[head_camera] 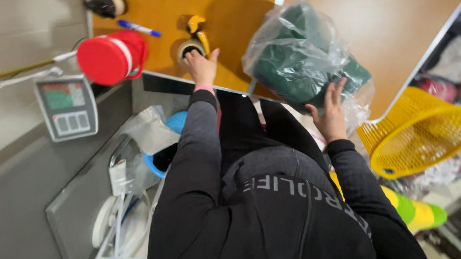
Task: The person wraps a green folded item in a clear plastic bag, writes on it with a marker, and seals it with a tape dispenser. They then place the package on the floor and move a yellow basket.
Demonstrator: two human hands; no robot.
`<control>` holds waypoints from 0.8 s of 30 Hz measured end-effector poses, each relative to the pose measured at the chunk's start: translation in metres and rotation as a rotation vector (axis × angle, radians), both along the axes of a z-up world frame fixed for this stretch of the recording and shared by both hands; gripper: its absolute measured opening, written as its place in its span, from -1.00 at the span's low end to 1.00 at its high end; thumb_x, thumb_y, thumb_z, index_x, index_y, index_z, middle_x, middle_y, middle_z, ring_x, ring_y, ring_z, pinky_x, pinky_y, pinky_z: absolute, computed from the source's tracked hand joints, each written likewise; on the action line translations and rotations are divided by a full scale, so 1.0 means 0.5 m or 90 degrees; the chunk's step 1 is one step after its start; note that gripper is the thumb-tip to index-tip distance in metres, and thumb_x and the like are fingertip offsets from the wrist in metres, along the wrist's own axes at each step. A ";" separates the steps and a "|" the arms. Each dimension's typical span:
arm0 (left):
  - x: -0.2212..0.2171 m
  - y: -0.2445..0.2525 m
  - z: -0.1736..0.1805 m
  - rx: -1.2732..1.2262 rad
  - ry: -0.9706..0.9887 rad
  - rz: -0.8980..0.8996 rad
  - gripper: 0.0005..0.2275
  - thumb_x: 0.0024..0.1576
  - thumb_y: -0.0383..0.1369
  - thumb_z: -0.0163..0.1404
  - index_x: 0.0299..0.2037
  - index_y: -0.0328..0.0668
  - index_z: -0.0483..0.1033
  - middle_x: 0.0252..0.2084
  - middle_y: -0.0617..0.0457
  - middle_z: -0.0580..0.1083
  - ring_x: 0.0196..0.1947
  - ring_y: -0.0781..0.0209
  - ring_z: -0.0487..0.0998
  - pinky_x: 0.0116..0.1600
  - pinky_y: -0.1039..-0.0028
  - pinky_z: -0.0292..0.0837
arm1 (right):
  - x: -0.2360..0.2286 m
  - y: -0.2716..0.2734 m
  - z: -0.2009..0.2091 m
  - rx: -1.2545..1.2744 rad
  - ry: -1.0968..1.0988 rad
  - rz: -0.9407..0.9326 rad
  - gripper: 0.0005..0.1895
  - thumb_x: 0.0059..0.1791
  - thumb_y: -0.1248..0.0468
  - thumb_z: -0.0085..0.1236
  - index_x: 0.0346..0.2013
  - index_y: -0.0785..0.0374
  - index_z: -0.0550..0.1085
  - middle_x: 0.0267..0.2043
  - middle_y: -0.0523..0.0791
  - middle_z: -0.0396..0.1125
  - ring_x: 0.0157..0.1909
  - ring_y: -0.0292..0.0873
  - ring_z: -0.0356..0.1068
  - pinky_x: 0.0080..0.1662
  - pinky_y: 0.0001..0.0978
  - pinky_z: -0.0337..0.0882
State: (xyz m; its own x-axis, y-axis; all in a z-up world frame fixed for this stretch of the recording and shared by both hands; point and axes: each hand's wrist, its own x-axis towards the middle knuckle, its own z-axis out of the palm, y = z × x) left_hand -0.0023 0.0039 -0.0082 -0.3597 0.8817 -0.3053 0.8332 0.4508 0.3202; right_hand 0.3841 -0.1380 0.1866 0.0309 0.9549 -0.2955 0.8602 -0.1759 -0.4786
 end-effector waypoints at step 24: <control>0.148 -0.223 0.555 0.073 -0.462 -0.396 -0.81 0.07 -0.36 0.12 -0.20 -0.32 0.56 -0.28 -0.18 0.51 -0.23 -0.14 0.56 -0.08 0.27 0.47 | 0.025 -0.004 0.020 0.064 -0.232 0.168 0.05 -0.21 -0.06 0.32 0.41 0.51 0.20 0.61 0.10 -0.13 0.62 0.00 -0.16 0.52 -0.12 -0.18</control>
